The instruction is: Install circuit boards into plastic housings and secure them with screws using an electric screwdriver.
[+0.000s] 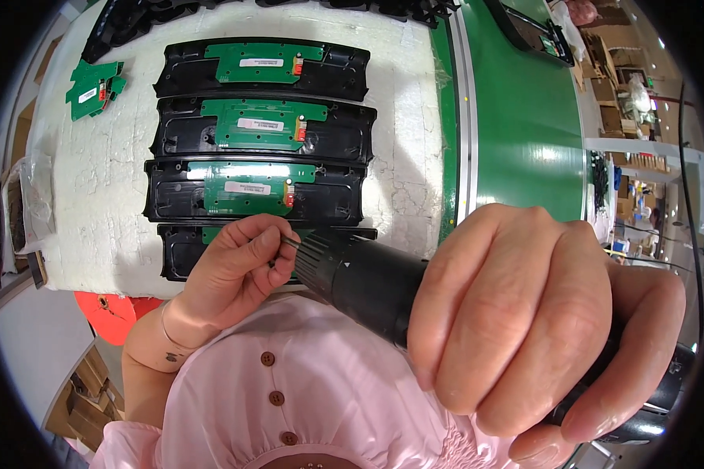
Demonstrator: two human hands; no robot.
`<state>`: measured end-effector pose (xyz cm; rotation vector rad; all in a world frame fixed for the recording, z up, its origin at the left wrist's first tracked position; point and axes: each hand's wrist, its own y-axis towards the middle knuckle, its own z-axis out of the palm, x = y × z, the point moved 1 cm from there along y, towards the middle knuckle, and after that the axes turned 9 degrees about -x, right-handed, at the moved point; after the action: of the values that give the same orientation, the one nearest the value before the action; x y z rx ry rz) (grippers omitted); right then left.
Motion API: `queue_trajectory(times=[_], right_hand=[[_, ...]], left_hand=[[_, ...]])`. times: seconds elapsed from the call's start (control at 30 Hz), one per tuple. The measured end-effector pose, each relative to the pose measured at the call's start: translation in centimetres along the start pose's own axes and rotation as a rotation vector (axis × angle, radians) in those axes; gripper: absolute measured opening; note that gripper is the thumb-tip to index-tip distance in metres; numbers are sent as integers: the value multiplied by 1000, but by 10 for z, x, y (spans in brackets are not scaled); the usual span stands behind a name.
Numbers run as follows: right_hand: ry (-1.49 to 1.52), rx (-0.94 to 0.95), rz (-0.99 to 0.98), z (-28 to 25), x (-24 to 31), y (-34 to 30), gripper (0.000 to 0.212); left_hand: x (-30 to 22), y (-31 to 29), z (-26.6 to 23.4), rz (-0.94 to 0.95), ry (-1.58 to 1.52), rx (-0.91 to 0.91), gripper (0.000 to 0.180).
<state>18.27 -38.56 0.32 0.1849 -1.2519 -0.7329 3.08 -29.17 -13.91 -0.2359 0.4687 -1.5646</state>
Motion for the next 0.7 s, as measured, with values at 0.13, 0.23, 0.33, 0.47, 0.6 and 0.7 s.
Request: queue_trajectory(times=[0.13,0.23,0.33,0.47,0.6,0.7], right_hand=[[6,32,-35,-1,-10,-1,28],[85,300,-5,-19,-30,6,27],[-309,-266,13,-8,-56,-4,28],[-182,-197,72,-23,-62,-4,28],[-329,-295,85,-18,-66,-6,28],[-334,-304,98,-17,-70,-5,28]], left_hand=[[3,-1,-2,-55,-146,165,24],[5,-4,25,-106,-39,-74,35],[2,-7,16,-144,50,-105,42],[-1,-12,5,-144,159,-61,30],[-3,-14,1,-108,157,-64,17],[-5,-14,-5,-81,226,-9,15]])
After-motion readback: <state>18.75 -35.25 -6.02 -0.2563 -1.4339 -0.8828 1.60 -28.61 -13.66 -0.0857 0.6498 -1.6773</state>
